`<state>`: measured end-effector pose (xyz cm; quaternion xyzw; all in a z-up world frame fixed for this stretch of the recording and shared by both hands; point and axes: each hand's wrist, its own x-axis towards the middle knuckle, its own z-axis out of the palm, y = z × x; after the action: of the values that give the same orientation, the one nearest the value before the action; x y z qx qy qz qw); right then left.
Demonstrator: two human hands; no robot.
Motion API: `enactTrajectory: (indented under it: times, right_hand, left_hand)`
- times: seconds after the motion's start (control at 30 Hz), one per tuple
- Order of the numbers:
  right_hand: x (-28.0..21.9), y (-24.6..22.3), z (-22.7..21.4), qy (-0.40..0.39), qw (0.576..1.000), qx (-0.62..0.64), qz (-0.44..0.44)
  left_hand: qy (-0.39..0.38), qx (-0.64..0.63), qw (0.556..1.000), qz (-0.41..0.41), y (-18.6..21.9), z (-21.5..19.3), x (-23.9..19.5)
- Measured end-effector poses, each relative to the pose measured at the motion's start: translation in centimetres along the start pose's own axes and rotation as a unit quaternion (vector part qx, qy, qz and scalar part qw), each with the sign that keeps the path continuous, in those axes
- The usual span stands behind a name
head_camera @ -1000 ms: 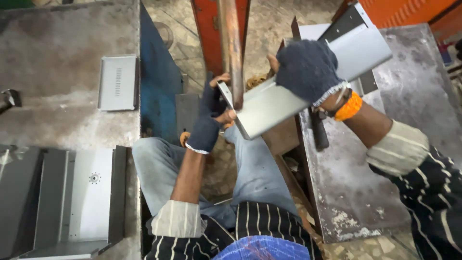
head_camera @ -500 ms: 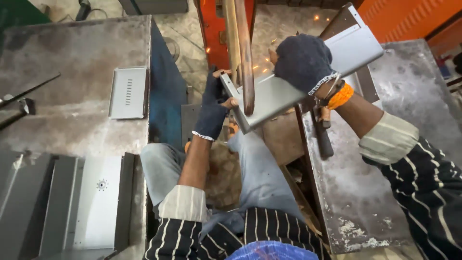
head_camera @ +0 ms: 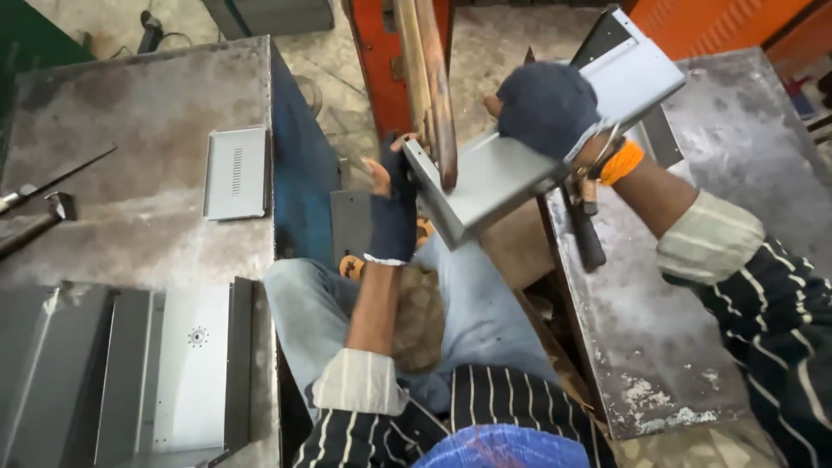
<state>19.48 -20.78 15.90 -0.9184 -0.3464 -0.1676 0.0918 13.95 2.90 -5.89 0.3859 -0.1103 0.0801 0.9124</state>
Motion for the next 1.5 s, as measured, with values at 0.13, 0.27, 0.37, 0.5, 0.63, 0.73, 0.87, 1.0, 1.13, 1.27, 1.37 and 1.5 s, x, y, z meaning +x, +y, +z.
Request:
enactTrajectory:
  times: [0.13,0.27,0.37,0.5,0.63,0.73,0.87,1.0,1.13,1.27,1.37,1.5]
  right_hand:
    - [-1.8,-4.2,-3.4,-0.060,0.995,0.064,0.052]
    - [-5.3,-6.2,-4.4,-0.091,0.982,0.125,0.106]
    - [-8.0,-6.8,-4.4,-0.056,0.942,0.258,0.209]
    - [-14.5,-2.3,6.5,0.039,0.758,0.586,0.284]
    - [-19.5,-1.2,12.0,0.064,0.545,0.781,0.298]
    - [-18.1,-3.0,8.4,0.064,0.520,0.804,0.282]
    - [-16.9,-5.8,3.4,0.078,0.485,0.828,0.271]
    - [-15.7,-6.9,2.1,0.100,0.479,0.835,0.250]
    - [-16.3,-4.4,6.9,0.122,0.870,0.447,0.167]
    - [-12.9,-8.8,4.3,0.212,0.878,0.410,0.124]
    - [-12.5,-8.8,4.9,0.186,0.850,0.472,0.142]
    - [-13.4,-3.3,8.7,0.193,0.842,0.425,0.269]
  left_hand:
    - [-0.023,0.052,0.998,0.010,4.2,1.4,-2.1]
    - [0.115,0.084,0.989,-0.026,4.6,-2.5,-9.1]
    - [0.129,0.125,0.984,-0.010,5.4,-3.2,-11.4]
    - [0.153,0.183,0.971,0.014,7.3,-3.8,-12.9]
    - [0.173,0.235,0.956,0.025,8.2,-3.4,-13.6]
    - [0.176,0.272,0.946,0.029,9.1,-2.2,-13.6]
    - [0.168,0.318,0.933,0.021,10.4,0.7,-12.3]
    - [0.158,0.432,0.888,0.008,15.1,8.9,-9.3]
    - [0.104,0.615,0.781,-0.036,17.9,12.7,-6.1]
    - [0.017,0.714,0.694,0.091,17.9,13.4,-4.3]
    - [-0.030,0.790,0.604,0.099,18.1,13.2,-4.2]
    - [-0.045,0.761,0.632,0.138,18.5,12.7,-6.5]
